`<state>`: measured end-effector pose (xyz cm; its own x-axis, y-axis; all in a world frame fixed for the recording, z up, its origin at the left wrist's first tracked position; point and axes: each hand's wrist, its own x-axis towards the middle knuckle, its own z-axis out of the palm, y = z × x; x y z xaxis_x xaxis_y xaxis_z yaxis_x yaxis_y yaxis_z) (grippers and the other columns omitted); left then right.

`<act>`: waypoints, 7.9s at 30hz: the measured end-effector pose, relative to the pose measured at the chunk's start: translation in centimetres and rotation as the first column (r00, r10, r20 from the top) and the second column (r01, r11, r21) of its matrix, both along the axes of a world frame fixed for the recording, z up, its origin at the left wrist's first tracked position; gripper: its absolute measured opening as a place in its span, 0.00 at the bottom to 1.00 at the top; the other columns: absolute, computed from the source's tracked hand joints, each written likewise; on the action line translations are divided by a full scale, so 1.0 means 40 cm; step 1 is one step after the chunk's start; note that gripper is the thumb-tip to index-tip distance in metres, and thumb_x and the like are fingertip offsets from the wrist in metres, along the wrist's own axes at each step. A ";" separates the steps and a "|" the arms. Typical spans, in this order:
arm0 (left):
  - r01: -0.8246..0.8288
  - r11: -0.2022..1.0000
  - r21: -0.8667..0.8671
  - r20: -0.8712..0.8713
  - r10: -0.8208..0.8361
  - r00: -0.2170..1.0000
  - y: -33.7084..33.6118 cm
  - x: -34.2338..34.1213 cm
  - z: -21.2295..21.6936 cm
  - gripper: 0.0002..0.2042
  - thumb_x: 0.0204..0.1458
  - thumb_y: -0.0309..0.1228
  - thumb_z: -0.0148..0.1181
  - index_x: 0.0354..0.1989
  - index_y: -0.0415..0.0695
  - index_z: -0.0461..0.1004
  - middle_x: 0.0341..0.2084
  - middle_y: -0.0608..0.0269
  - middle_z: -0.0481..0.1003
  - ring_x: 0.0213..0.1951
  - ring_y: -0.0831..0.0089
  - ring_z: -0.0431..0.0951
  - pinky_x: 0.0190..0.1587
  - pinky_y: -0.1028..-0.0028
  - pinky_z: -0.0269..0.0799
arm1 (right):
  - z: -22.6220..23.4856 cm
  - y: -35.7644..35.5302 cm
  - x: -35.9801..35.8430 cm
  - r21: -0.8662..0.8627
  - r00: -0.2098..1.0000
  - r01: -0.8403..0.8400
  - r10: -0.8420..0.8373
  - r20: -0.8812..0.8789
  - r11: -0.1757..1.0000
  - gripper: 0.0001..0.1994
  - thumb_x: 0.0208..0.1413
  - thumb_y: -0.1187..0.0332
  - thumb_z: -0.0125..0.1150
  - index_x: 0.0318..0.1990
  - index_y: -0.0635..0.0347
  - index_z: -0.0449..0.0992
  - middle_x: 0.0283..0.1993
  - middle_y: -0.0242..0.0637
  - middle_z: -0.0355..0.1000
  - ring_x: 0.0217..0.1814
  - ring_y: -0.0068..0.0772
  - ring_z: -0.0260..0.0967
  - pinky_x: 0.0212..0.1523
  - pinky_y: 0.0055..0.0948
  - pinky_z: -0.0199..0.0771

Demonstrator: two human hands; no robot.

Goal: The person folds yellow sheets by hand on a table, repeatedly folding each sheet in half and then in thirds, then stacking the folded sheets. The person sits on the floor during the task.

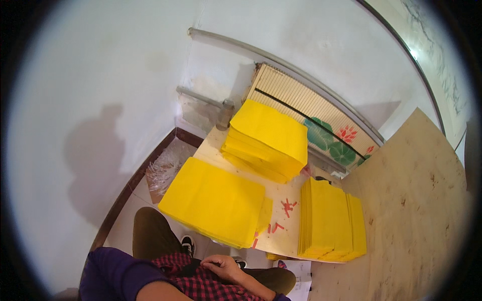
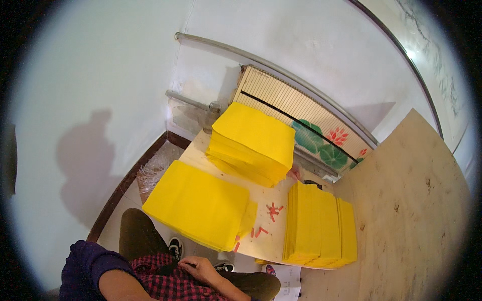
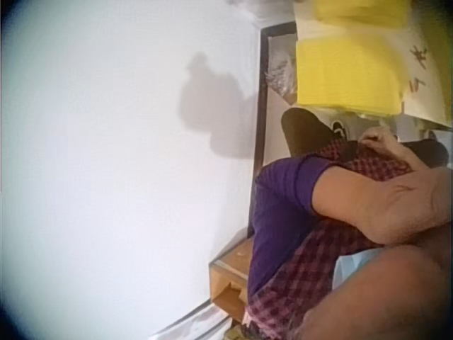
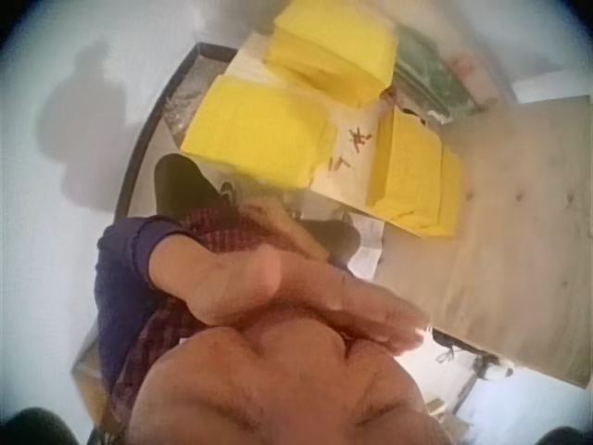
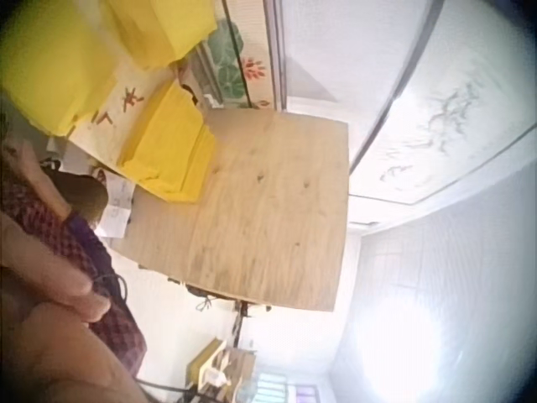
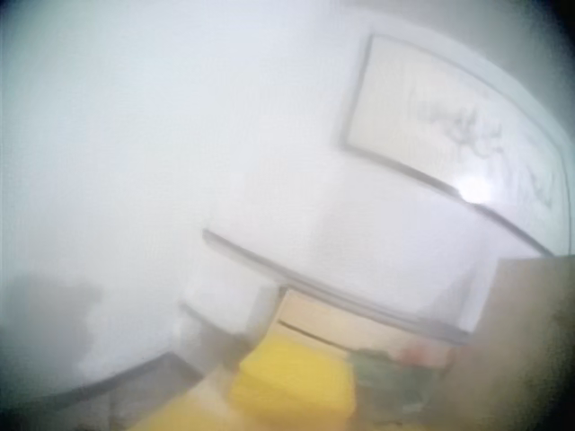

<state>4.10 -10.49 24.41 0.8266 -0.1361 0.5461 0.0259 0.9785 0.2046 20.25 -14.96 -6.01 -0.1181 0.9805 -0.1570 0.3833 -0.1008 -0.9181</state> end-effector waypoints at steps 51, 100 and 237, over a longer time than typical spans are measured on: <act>0.102 0.182 0.978 -0.162 0.972 -0.172 0.734 0.041 -0.949 0.29 0.64 0.49 0.38 0.60 0.34 0.64 0.59 0.52 0.65 0.59 0.64 0.65 0.60 0.71 0.57 | -0.094 -0.043 0.300 0.167 0.458 0.881 -0.887 -0.055 0.444 0.07 0.61 0.72 0.56 0.41 0.67 0.74 0.37 0.34 0.73 0.39 0.23 0.69 0.43 0.22 0.70; 0.107 -0.870 0.481 0.730 0.465 0.501 0.837 0.127 -0.843 0.10 0.49 0.22 0.54 0.41 0.41 0.71 0.41 0.54 0.71 0.48 0.52 0.69 0.50 0.60 0.64 | -0.050 0.241 0.396 0.320 0.592 0.481 -0.571 0.568 0.816 0.13 0.49 0.73 0.59 0.44 0.64 0.73 0.49 0.50 0.69 0.55 0.53 0.63 0.57 0.42 0.63; 0.030 -0.815 0.579 0.661 0.491 0.567 0.763 -0.092 -0.863 0.11 0.42 0.25 0.64 0.38 0.42 0.77 0.44 0.57 0.74 0.50 0.56 0.71 0.53 0.62 0.65 | -0.014 0.082 0.308 0.329 0.615 0.518 -0.611 0.499 0.790 0.13 0.49 0.75 0.61 0.45 0.63 0.75 0.52 0.47 0.70 0.57 0.49 0.65 0.59 0.38 0.64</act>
